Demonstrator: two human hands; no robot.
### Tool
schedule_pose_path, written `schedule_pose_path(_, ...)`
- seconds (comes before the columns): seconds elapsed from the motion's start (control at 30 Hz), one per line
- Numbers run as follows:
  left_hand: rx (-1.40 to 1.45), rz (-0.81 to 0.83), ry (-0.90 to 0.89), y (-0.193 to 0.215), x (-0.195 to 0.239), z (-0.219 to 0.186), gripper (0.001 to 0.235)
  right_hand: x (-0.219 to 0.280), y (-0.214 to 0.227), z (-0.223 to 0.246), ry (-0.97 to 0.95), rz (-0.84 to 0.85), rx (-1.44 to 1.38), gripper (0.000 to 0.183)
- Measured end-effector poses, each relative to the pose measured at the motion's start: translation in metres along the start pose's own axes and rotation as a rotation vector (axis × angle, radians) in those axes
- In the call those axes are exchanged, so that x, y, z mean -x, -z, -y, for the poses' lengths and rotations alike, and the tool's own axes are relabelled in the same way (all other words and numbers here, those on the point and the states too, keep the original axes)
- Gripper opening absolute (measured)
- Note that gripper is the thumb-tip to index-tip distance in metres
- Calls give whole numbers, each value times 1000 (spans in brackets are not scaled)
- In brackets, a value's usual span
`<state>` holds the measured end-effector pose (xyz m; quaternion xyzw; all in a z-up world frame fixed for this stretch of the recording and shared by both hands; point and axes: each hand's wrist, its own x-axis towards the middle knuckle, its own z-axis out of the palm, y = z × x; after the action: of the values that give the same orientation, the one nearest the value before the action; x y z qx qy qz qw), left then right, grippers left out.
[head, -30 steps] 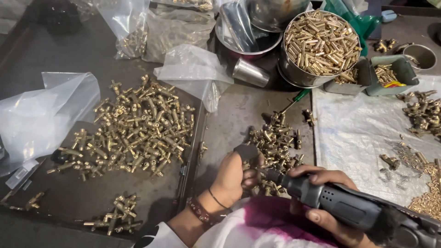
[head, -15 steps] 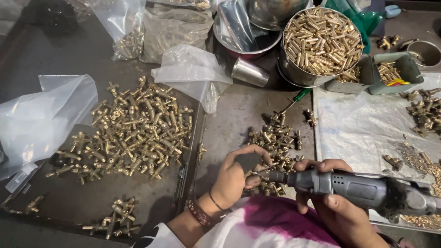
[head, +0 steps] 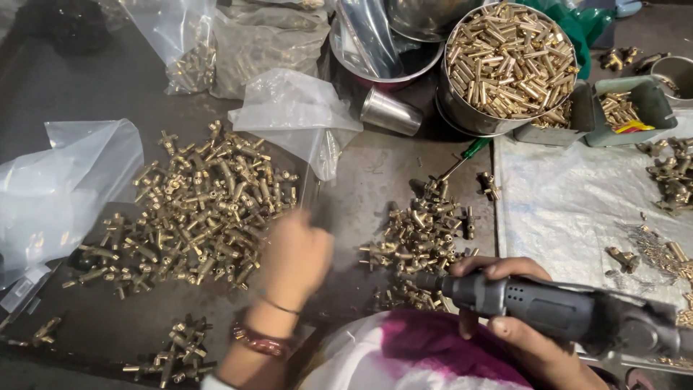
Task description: Polishing and cleaning small brass T-junction fittings using a hand-held rotary tool at a workbench.
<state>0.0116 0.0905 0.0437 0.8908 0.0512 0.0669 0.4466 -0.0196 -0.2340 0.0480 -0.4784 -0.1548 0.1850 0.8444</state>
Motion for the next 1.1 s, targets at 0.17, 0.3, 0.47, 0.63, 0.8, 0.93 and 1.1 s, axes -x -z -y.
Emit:
schedule_pose_path(0.17, -460, -377, -236, 25, -14, -9, 18, -1, 3, -4, -26, 54, 236, 48)
schedule_pose_path(0.3, -480, 180, -80, -65, -8, 35, 24, -1, -11, 3, -38, 155, 435, 45)
schedule_pose_path(0.47, -557, 395, 2, -108, -7, 75, 21, 9, -13, 4, -13, 196, 589, 44)
schedule_pose_path(0.63, -94, 272, 155, -88, -15, 51, 30, 15, -13, 0, -19, 96, 360, 46)
schedule_pose_path(0.8, 666, 191, 339, -90, -30, 82, 31, 14, -11, -4, 90, 24, 285, 49)
schedule_pose_path(0.93, 1321, 236, 522, -59, -12, 15, 25, 10, -18, -1, 168, 4, 199, 49)
schedule_pose_path(1.1, 1287, 354, 457, -99, 14, 22, 14, 2, -20, -5, 176, 6, 210, 50)
